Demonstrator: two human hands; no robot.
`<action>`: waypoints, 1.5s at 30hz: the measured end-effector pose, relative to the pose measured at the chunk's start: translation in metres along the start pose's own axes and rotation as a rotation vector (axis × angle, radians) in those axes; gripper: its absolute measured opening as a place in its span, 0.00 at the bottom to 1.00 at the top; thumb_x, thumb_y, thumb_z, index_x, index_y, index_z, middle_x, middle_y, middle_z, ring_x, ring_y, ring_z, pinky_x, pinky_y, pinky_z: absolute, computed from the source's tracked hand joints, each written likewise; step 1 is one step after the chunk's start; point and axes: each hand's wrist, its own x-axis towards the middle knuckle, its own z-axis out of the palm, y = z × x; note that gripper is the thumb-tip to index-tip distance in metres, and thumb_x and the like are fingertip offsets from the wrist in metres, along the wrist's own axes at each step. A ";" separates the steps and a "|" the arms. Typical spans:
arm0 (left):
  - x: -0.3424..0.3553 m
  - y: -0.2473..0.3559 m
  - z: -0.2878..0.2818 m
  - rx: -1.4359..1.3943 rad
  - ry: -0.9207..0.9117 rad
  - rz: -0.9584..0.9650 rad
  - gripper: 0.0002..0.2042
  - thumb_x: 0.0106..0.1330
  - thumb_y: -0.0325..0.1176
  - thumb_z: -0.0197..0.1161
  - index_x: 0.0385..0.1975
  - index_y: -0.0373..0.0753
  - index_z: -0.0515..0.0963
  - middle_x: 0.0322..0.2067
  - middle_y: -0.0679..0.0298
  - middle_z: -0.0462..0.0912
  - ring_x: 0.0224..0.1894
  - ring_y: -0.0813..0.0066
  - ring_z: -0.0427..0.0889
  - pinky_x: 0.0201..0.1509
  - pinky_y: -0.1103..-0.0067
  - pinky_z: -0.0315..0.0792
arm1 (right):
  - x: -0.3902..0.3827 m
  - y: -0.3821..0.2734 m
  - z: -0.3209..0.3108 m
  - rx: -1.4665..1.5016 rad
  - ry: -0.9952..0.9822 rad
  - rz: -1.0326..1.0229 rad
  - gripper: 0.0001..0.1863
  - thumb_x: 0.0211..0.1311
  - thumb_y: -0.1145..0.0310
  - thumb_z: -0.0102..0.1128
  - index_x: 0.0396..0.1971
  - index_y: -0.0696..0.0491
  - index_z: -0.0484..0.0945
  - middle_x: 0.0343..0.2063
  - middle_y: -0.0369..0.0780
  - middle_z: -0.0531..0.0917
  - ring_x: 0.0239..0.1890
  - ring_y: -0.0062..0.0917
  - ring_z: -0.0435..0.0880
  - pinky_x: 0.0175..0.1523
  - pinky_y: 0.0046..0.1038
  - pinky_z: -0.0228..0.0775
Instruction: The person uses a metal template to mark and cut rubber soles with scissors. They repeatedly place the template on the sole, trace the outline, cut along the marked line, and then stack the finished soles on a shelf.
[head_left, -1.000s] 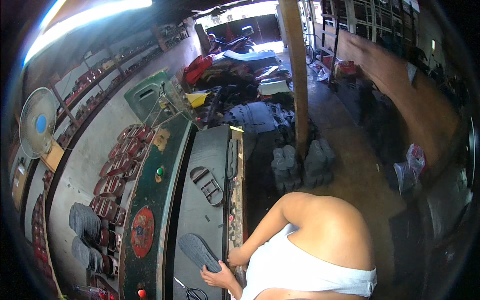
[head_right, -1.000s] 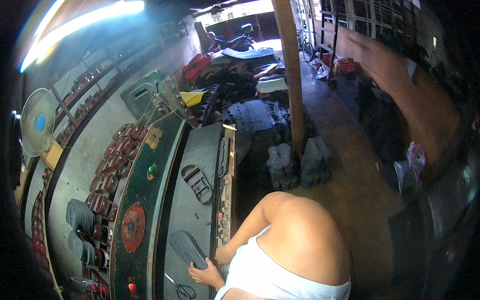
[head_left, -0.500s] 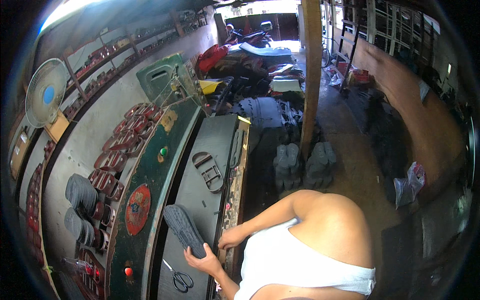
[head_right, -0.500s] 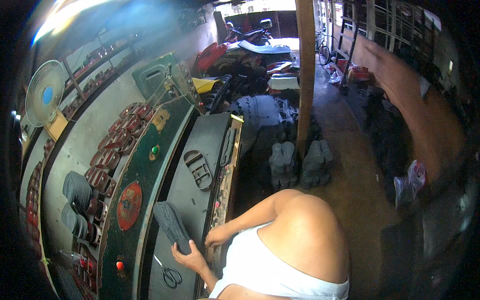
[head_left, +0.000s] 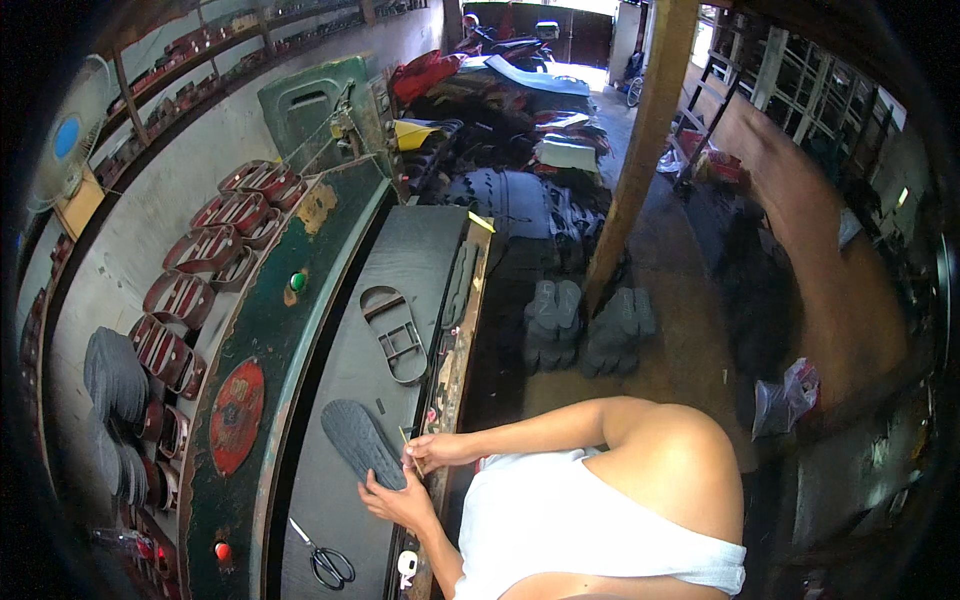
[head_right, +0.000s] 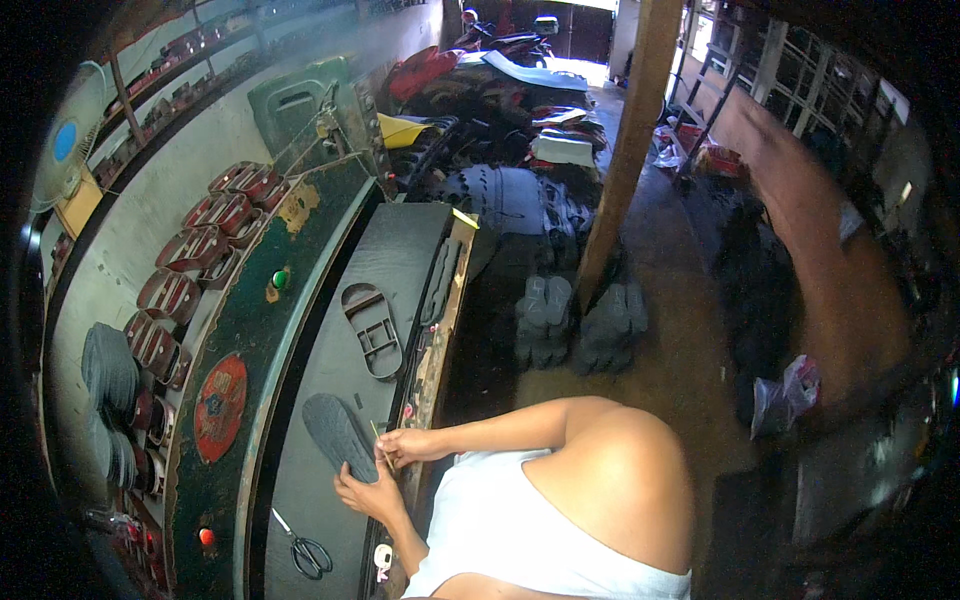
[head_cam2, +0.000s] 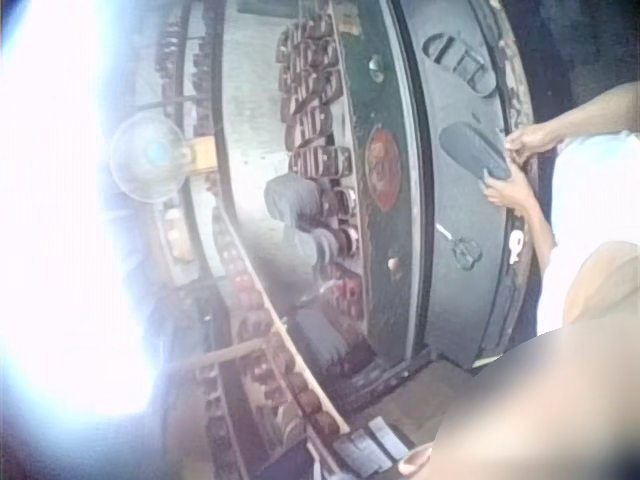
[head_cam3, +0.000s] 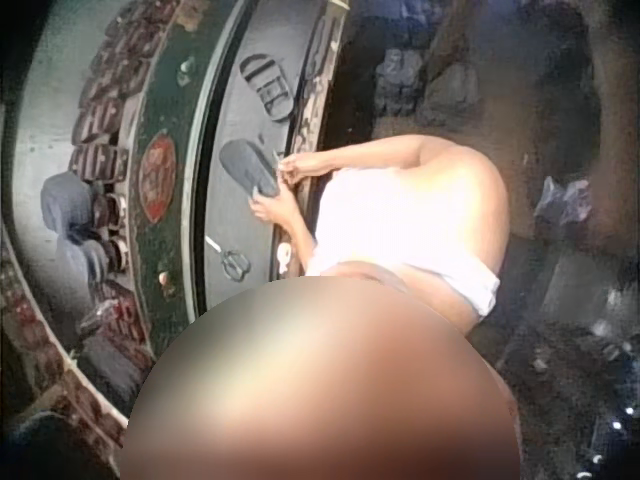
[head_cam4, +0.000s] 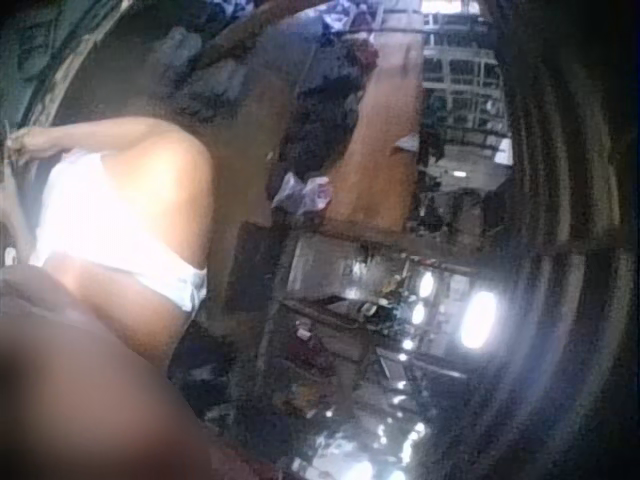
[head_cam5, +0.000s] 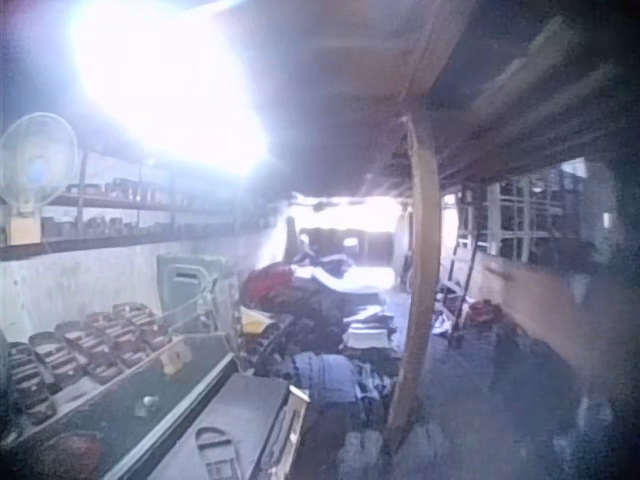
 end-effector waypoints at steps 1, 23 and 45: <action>0.004 0.007 0.006 0.035 -0.009 -0.022 0.35 0.57 0.49 0.76 0.60 0.37 0.72 0.63 0.43 0.66 0.64 0.41 0.68 0.66 0.52 0.63 | 0.005 -0.005 -0.002 0.050 -0.049 0.037 0.14 0.81 0.56 0.45 0.45 0.51 0.75 0.50 0.35 0.78 0.52 0.23 0.77 0.56 0.33 0.69; 0.055 0.052 -0.004 -0.367 -0.331 -0.291 0.10 0.66 0.28 0.67 0.37 0.26 0.80 0.63 0.38 0.69 0.69 0.47 0.67 0.69 0.60 0.63 | 0.048 -0.065 -0.024 -0.714 -0.080 -0.081 0.17 0.70 0.54 0.63 0.42 0.53 0.88 0.32 0.42 0.76 0.40 0.32 0.74 0.46 0.33 0.66; 0.084 0.042 -0.042 -0.438 -0.228 -0.375 0.08 0.71 0.31 0.66 0.41 0.33 0.79 0.30 0.63 0.78 0.33 0.74 0.73 0.39 0.77 0.70 | 0.075 -0.118 -0.058 -0.823 -0.321 -0.017 0.18 0.66 0.69 0.64 0.56 0.48 0.78 0.41 0.43 0.82 0.40 0.33 0.79 0.47 0.39 0.71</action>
